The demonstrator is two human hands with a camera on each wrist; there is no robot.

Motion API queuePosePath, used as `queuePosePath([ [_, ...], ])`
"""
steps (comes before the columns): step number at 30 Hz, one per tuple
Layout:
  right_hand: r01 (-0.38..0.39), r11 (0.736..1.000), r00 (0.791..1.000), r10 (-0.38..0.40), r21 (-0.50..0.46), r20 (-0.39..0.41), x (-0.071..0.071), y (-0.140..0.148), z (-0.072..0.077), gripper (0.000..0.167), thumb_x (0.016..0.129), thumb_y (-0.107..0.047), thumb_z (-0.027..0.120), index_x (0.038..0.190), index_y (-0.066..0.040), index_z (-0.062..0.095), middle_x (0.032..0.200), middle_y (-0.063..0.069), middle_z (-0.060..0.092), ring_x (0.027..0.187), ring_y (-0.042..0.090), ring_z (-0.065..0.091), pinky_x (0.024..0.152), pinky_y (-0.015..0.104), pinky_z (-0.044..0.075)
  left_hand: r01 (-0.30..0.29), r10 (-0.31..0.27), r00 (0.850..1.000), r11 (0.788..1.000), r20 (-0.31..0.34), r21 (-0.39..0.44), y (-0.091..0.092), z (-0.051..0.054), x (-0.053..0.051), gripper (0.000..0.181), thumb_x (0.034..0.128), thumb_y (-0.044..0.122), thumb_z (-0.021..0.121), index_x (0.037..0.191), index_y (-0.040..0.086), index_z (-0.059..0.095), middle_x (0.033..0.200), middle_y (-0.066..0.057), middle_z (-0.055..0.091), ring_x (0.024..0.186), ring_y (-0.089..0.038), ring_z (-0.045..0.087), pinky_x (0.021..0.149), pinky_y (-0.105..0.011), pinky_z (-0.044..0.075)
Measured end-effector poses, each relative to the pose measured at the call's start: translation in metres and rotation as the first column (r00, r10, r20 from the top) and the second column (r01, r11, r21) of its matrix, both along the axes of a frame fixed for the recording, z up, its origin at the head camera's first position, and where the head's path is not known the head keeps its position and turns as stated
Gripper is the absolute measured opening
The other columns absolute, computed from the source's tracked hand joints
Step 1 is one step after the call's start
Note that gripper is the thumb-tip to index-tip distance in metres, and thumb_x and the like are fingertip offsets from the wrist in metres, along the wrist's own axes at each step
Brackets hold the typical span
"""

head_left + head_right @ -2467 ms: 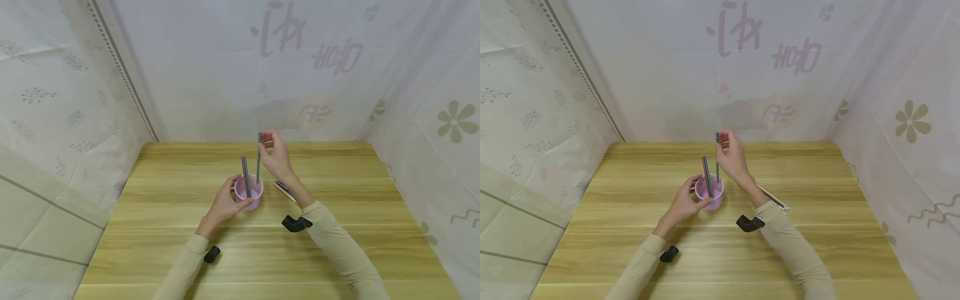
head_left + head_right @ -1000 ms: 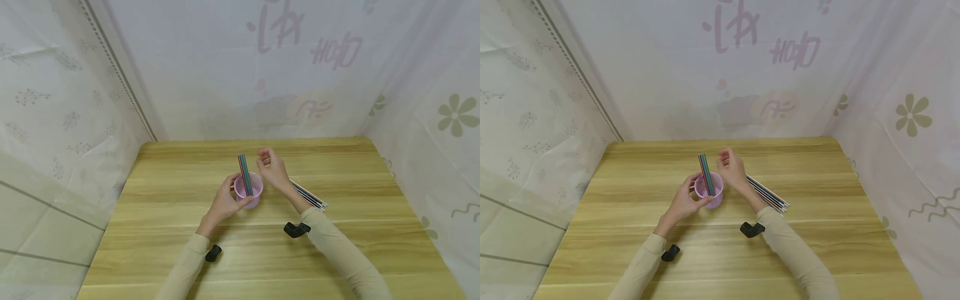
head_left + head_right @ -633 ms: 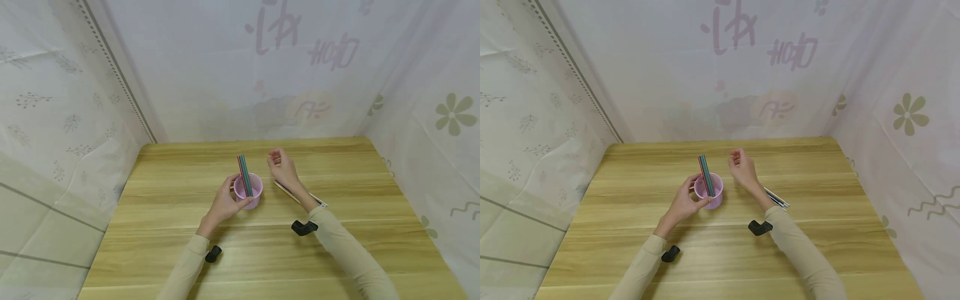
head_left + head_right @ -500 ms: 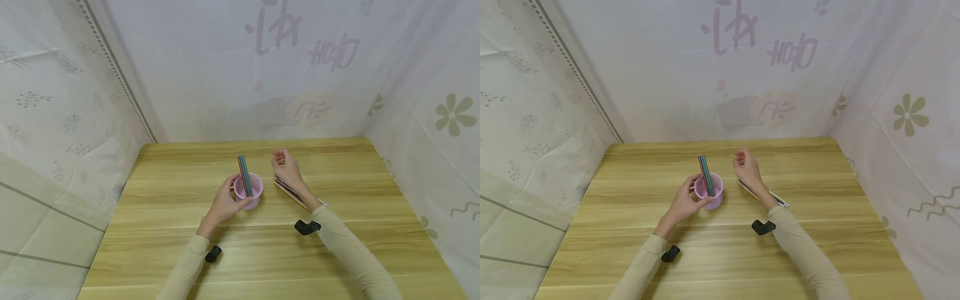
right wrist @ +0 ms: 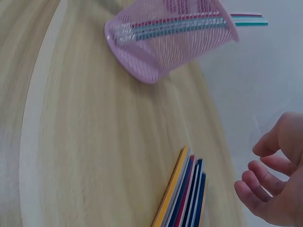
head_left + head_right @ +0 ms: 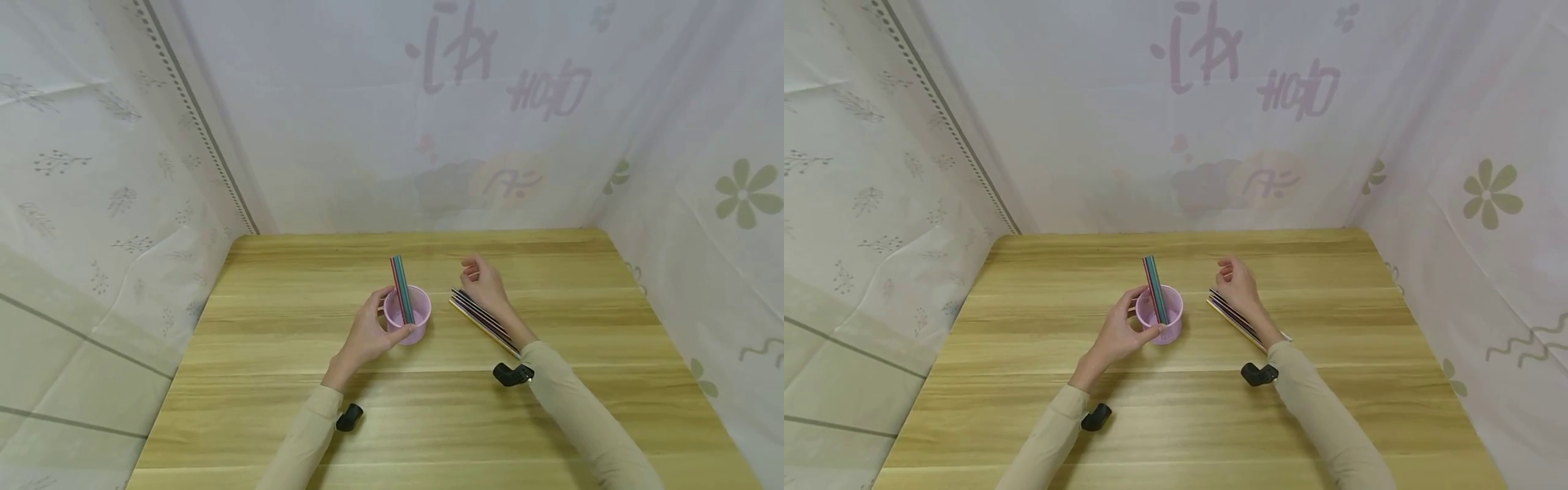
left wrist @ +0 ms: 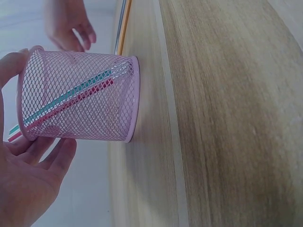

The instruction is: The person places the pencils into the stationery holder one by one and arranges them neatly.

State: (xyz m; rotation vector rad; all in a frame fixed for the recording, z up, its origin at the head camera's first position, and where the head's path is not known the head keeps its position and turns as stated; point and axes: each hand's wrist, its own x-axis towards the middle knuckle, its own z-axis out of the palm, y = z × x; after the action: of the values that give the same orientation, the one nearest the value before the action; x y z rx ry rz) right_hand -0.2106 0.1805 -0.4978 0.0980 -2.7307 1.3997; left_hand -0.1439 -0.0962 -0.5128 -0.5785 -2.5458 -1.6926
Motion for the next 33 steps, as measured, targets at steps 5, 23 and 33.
queuePosePath([
  [5,0.0,0.999,1.0,-0.001,0.043,0.015,0.0,0.01,-0.011,0.031,0.093,-0.004,0.059,0.122,0.007,0.06,0.108,0.025,0.068,0.098,0.038,0.069,0.089,0.048,0.058,0.002,-0.002,1.0,1.0,0.004,0.003,0.001,0.0,0.001,0.086,0.075,0.019,0.091,0.146,0.005,0.045,0.138,-0.013,0.057,0.125,-0.031,0.059,0.101,-0.044,0.056],
  [23,-0.066,0.984,0.995,0.053,0.167,0.082,0.003,0.033,-0.026,0.023,0.087,-0.001,0.065,0.108,0.008,0.065,0.102,0.024,0.069,0.097,0.037,0.067,0.089,0.05,0.056,0.004,-0.004,1.0,1.0,0.011,-0.009,-0.001,0.003,0.0,0.086,0.0754,0.019,0.091,0.146,0.004,0.045,0.138,-0.014,0.057,0.126,-0.031,0.059,0.103,-0.044,0.056],
  [33,-0.088,0.949,0.996,0.084,0.304,0.028,0.005,0.034,-0.028,0.016,0.085,0.001,0.065,0.1,0.005,0.068,0.088,0.015,0.065,0.083,0.029,0.059,0.075,0.04,0.049,0.011,-0.012,1.0,1.0,-0.007,-0.003,0.0,0.002,0.002,0.085,0.0767,0.021,0.09,0.146,0.002,0.045,0.138,-0.015,0.057,0.125,-0.032,0.059,0.101,-0.044,0.057],
])
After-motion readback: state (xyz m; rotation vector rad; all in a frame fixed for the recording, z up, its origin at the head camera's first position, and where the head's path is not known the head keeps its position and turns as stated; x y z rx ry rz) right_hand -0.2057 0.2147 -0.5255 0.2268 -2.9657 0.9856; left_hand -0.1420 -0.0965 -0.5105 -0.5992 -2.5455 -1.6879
